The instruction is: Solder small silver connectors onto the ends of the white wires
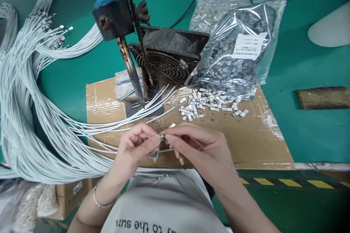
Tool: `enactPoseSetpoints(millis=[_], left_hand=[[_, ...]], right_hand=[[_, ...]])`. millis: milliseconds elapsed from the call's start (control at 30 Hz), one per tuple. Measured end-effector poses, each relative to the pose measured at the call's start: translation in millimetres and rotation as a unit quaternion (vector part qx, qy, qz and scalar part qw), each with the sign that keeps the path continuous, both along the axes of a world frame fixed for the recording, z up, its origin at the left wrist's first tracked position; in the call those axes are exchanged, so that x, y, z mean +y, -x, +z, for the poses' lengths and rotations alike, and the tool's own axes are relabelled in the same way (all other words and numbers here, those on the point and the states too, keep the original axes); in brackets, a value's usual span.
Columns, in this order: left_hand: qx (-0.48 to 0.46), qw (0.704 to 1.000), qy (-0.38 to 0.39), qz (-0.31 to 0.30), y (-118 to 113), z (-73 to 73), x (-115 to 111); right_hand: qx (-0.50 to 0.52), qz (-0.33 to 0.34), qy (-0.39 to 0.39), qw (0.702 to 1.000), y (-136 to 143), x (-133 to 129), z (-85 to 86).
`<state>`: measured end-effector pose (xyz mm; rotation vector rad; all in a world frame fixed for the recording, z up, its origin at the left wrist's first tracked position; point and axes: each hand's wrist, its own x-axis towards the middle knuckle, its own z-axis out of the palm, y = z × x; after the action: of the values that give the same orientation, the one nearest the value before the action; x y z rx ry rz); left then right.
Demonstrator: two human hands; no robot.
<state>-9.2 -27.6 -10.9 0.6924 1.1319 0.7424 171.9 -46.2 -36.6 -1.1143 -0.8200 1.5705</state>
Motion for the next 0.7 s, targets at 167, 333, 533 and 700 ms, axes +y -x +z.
enactPoseSetpoints(millis=[167, 333, 533, 700], left_hand=[[0.015, 1.0, -0.022, 0.003, 2.2, 1.2, -0.2], [0.038, 0.998, -0.056, -0.01, 3.0, 2.9, 0.9], [0.075, 0.993, -0.058, -0.067, 8.6, 7.1, 0.7], [0.044, 0.987, -0.013, -0.155, 15.3, 10.6, 2.5]], right_hand=[[0.016, 0.015, -0.002, 1.0, -1.8, -1.1, -1.8], [-0.039, 0.025, -0.047, 0.998, -7.5, -1.0, 2.1], [-0.232, 0.095, -0.214, 0.944, -28.7, 5.2, 21.9], [-0.141, 0.207, -0.216, 0.944, -39.6, 19.3, 17.6]])
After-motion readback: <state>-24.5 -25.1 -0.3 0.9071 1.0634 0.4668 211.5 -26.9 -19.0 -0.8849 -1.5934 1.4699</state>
